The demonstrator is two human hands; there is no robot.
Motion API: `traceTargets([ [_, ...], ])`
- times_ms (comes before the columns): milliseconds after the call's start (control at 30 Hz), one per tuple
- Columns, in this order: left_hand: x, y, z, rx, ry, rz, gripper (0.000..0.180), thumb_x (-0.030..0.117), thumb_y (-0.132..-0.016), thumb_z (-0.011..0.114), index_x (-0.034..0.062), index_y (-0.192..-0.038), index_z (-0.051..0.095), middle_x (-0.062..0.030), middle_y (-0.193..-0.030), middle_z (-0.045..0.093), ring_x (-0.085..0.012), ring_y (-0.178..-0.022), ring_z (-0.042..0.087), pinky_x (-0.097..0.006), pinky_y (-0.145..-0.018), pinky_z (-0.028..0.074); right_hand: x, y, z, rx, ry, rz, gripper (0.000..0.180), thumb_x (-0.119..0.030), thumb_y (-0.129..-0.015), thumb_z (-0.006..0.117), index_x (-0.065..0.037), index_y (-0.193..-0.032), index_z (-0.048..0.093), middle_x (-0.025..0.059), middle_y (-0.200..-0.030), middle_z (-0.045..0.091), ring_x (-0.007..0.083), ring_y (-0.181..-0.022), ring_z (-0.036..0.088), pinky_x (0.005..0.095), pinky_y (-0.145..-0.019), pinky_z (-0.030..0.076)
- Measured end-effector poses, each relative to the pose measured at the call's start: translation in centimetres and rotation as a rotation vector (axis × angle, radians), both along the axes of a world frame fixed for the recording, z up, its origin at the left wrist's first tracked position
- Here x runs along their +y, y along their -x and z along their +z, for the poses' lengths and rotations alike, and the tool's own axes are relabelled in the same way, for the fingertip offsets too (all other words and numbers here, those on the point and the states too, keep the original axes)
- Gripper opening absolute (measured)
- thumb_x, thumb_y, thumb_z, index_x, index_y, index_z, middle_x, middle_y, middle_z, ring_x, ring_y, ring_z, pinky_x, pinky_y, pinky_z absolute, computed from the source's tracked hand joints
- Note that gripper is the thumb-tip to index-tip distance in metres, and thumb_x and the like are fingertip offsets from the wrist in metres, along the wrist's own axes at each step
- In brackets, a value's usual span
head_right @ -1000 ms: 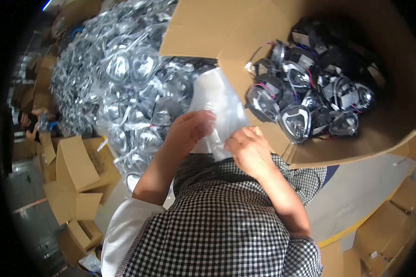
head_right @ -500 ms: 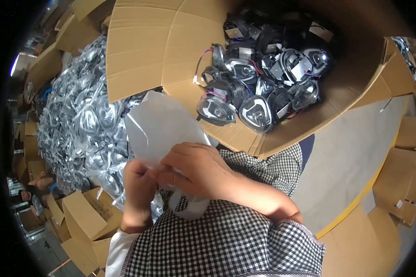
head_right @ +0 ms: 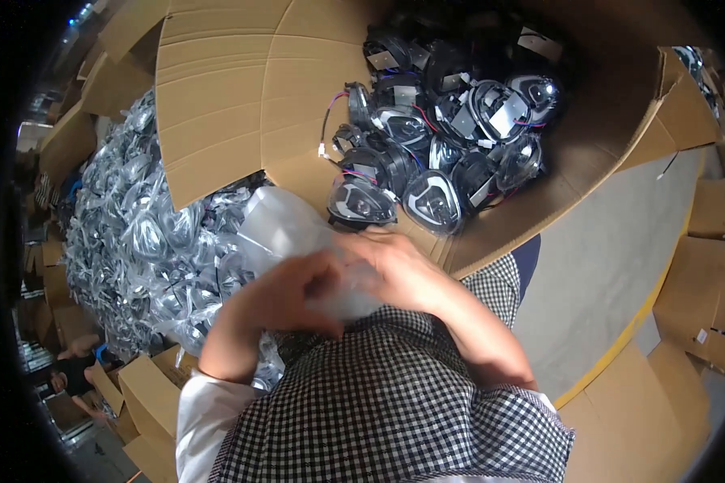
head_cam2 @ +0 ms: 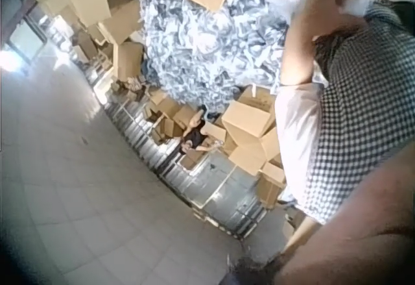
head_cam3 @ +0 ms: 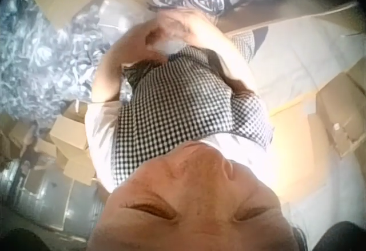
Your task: The person packs electronic components by hand, placing them into plastic bags, then putting the filled bags into a large cardboard box.
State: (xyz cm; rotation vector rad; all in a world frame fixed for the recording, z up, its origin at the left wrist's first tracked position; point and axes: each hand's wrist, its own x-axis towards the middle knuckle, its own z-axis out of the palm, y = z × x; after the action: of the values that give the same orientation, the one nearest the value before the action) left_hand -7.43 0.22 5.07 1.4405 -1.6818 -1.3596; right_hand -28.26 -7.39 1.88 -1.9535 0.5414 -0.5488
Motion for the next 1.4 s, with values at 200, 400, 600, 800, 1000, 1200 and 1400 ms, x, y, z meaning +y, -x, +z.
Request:
traceTargets([
  [200,-11.2,-7.6,-10.1,-0.764,0.342,0.281,0.022,-0.003,-0.067,0.058,0.0063,-0.086,0.061,-0.0161,-0.081,0.062,-0.0377,-0.083,0.061,-0.046,-0.070,0.049,-8.5,4.2,-7.9,0.176,-0.677,-0.137,0.045,-0.027,-0.089,0.062,-0.001,-0.126,0.055,0.0111,-0.119,0.060,0.0179,-0.104,0.057,0.0317,-0.090,0.045],
  [400,-18.4,-2.3,-20.5,-0.928,0.371,-0.076,0.026,0.007,-0.084,0.050,0.0086,-0.108,0.059,-0.0155,-0.105,0.059,-0.0337,-0.093,0.062,-0.045,-0.076,0.051,-9.3,1.6,-18.9,0.998,-0.122,-0.889,0.067,-0.021,-0.077,0.063,-0.009,-0.136,0.034,0.0166,-0.133,0.040,0.0410,-0.114,0.047,0.0456,-0.096,0.041],
  [600,-18.8,-2.3,-20.5,-1.035,0.103,-0.249,0.069,0.021,-0.065,0.079,0.0125,-0.126,0.048,-0.0134,-0.118,0.048,-0.0310,-0.099,0.060,-0.042,-0.079,0.052,-6.6,0.5,-16.8,1.074,0.120,-0.580,0.045,-0.011,-0.068,0.067,-0.005,-0.112,0.057,0.0123,-0.101,0.060,0.0303,-0.103,0.052,0.0381,-0.088,0.044],
  [800,-15.0,-3.8,-11.4,-0.833,0.459,0.030,0.041,0.021,-0.067,0.077,0.0117,-0.100,0.055,-0.0126,-0.105,0.058,-0.0316,-0.084,0.064,-0.043,-0.069,0.052,-4.0,1.3,-6.3,0.756,0.535,-0.367,0.050,-0.022,-0.058,0.075,-0.007,-0.104,0.063,0.0066,-0.091,0.058,0.0243,-0.090,0.054,0.0366,-0.080,0.040],
  [1000,-12.3,-3.0,-1.0,-0.756,0.393,0.138,0.025,0.016,-0.073,0.069,0.0135,-0.094,0.057,-0.0127,-0.081,0.065,-0.0343,-0.081,0.063,-0.046,-0.067,0.051,-4.4,1.6,5.8,0.242,0.657,-0.173,0.052,-0.027,-0.054,0.078,-0.005,-0.099,0.062,0.0055,-0.085,0.054,0.0246,-0.085,0.051,0.0361,-0.082,0.039],
  [1200,-11.4,-7.6,-3.3,-1.110,0.181,-0.215,0.026,0.020,-0.072,0.069,0.0150,-0.097,0.063,-0.0117,-0.085,0.067,-0.0340,-0.084,0.064,-0.045,-0.071,0.052,-2.5,5.7,5.8,0.239,0.349,0.043,0.057,-0.032,-0.051,0.081,-0.004,-0.098,0.065,0.0062,-0.080,0.055,0.0248,-0.083,0.051,0.0361,-0.080,0.039],
  [1400,-16.0,-7.4,-13.7,-0.910,-0.002,0.055,0.054,0.023,-0.069,0.070,0.0130,-0.120,0.054,-0.0187,-0.099,0.066,-0.0364,-0.097,0.062,-0.045,-0.081,0.050,0.4,8.8,0.7,0.355,0.109,-0.164,0.063,-0.030,-0.049,0.083,0.000,-0.101,0.064,0.0086,-0.084,0.057,0.0268,-0.082,0.051,0.0363,-0.076,0.042],
])
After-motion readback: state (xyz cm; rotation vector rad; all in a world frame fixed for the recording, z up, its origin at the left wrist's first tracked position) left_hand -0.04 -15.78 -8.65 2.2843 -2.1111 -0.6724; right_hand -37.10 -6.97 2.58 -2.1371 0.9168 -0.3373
